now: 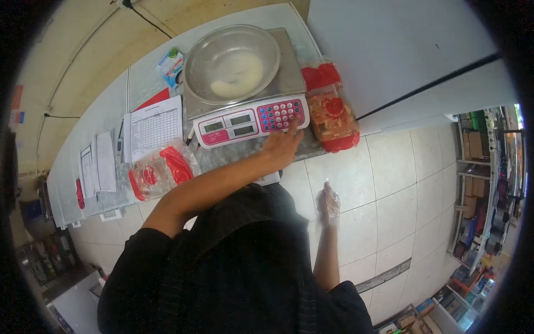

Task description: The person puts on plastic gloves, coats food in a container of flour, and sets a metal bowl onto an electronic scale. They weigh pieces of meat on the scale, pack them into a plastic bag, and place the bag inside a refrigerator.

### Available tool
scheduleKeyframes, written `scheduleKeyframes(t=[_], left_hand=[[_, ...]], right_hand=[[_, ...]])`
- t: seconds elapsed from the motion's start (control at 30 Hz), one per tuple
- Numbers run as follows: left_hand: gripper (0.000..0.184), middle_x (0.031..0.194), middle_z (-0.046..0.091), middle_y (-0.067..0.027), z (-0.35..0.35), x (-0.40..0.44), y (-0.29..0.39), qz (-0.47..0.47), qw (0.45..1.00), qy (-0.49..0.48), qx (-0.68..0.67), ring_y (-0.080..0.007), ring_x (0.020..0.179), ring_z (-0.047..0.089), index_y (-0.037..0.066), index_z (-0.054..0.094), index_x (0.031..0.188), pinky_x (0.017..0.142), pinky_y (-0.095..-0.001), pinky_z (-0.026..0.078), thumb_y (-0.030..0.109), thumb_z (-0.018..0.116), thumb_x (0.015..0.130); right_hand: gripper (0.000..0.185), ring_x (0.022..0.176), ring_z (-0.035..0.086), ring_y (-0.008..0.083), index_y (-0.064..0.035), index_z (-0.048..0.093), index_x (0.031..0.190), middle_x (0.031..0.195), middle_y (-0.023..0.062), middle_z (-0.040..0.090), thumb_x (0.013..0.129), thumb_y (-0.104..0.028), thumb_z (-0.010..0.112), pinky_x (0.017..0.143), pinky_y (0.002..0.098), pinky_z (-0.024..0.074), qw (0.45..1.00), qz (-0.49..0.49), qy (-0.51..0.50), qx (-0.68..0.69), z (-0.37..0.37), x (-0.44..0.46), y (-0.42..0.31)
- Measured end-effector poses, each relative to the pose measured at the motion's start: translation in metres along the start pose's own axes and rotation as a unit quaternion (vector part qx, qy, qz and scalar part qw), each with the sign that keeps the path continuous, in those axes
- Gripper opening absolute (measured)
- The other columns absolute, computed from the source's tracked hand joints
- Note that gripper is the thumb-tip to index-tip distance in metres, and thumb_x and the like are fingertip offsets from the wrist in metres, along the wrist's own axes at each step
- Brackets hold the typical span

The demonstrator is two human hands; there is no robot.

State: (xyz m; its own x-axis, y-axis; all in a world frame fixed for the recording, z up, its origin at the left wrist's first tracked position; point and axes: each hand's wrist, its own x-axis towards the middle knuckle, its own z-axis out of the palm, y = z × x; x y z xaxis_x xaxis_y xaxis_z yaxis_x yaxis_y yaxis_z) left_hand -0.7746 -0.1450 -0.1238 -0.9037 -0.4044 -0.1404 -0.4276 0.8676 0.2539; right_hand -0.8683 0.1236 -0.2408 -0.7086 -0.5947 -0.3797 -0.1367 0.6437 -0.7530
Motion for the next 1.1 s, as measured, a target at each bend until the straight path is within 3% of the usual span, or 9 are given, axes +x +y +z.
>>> scheduleKeyframes(t=[0.07,0.13,0.17,0.37,0.53,0.73,1.0,1.07,1.1], left_hand=[[0.055,0.142,0.022,-0.0329,0.01,0.008,0.005,-0.009,1.0,-0.002,-0.001,-0.0289,0.066,0.065,-0.001,0.048,0.124,0.059,-0.0385,0.053,0.01,0.062,0.072],[0.053,0.142,0.021,-0.0329,0.005,0.014,0.015,-0.034,0.998,-0.038,0.036,-0.0286,0.067,0.065,-0.001,0.049,0.123,0.054,-0.0373,0.052,0.01,0.061,0.072],[0.051,0.143,0.02,-0.033,0.0,0.012,0.019,-0.044,0.994,-0.073,0.075,-0.0283,0.067,0.066,-0.001,0.049,0.122,0.05,-0.0362,0.052,0.01,0.06,0.073],[0.044,0.143,0.016,-0.0347,-0.016,0.013,0.026,-0.055,0.985,-0.126,0.103,-0.0299,0.071,0.067,-0.002,0.052,0.115,0.041,-0.036,0.05,0.011,0.06,0.074],[0.047,0.143,0.017,-0.0346,0.001,0.02,0.033,-0.068,0.983,-0.133,0.108,-0.0303,0.069,0.067,-0.001,0.051,0.117,0.041,-0.0348,0.049,0.014,0.061,0.074],[0.048,0.143,0.016,-0.0352,-0.013,0.018,0.029,-0.066,0.98,-0.146,0.114,-0.0302,0.069,0.067,0.0,0.051,0.118,0.04,-0.0339,0.049,0.015,0.062,0.074],[0.05,0.145,0.017,-0.0304,-0.012,0.009,0.023,-0.076,0.987,-0.123,0.073,-0.0293,0.071,0.067,0.001,0.05,0.122,0.042,-0.0364,0.051,0.015,0.061,0.076],[0.05,0.146,0.018,-0.0282,-0.007,0.005,0.02,-0.039,0.989,-0.12,0.081,-0.0275,0.069,0.067,0.002,0.049,0.124,0.038,-0.0361,0.049,0.014,0.059,0.077],[0.05,0.146,0.018,-0.0282,-0.005,0.005,0.021,-0.03,0.99,-0.117,0.077,-0.0275,0.069,0.067,0.002,0.049,0.124,0.038,-0.0361,0.049,0.014,0.059,0.077]], right_hand=[[0.046,0.052,0.038,0.0059,-0.0075,0.055,0.113,0.067,-0.0032,0.04,0.092,-0.047,0.045,0.043,0.0228,0.0294,0.995,0.07,-0.045,0.05,-0.01,-0.006,-0.04],[0.037,0.051,0.043,0.0165,-0.0094,0.054,0.079,0.061,0.0045,0.047,0.096,-0.039,0.038,0.048,0.0334,0.0352,0.99,0.115,-0.046,0.074,-0.013,-0.015,-0.085],[0.043,0.046,0.034,0.0084,-0.0125,0.047,0.067,0.055,-0.0013,0.037,0.095,-0.045,0.038,0.042,0.0284,0.0267,0.978,0.089,-0.065,0.179,-0.008,-0.014,-0.079],[0.043,0.047,0.034,0.008,-0.0122,0.048,0.07,0.057,-0.0022,0.037,0.093,-0.049,0.041,0.043,0.0271,0.0283,1.0,0.003,-0.009,0.022,-0.003,-0.015,-0.082],[0.048,0.051,0.038,0.011,-0.0092,0.049,0.068,0.056,0.0005,0.036,0.091,-0.051,0.042,0.046,0.0291,0.0312,0.964,0.231,-0.075,0.111,-0.006,-0.012,-0.094],[0.047,0.046,0.035,0.0102,-0.0115,0.047,0.065,0.055,-0.0009,0.038,0.091,-0.05,0.043,0.043,0.0285,0.0283,0.983,0.173,-0.034,0.056,-0.004,-0.008,-0.077],[0.052,0.046,0.036,0.0118,-0.0126,0.045,0.061,0.052,-0.0012,0.037,0.092,-0.053,0.037,0.045,0.0306,0.0288,0.981,0.17,-0.089,0.027,0.001,-0.013,-0.075],[0.053,0.046,0.037,0.0136,-0.0108,0.045,0.06,0.051,0.0011,0.037,0.093,-0.051,0.035,0.045,0.0328,0.03,0.969,0.235,-0.077,-0.014,-0.001,-0.016,-0.091],[0.054,0.048,0.039,0.0144,-0.0095,0.045,0.06,0.052,0.0024,0.039,0.093,-0.05,0.034,0.047,0.0337,0.0314,0.981,0.161,-0.099,-0.043,0.0,-0.012,-0.076]])
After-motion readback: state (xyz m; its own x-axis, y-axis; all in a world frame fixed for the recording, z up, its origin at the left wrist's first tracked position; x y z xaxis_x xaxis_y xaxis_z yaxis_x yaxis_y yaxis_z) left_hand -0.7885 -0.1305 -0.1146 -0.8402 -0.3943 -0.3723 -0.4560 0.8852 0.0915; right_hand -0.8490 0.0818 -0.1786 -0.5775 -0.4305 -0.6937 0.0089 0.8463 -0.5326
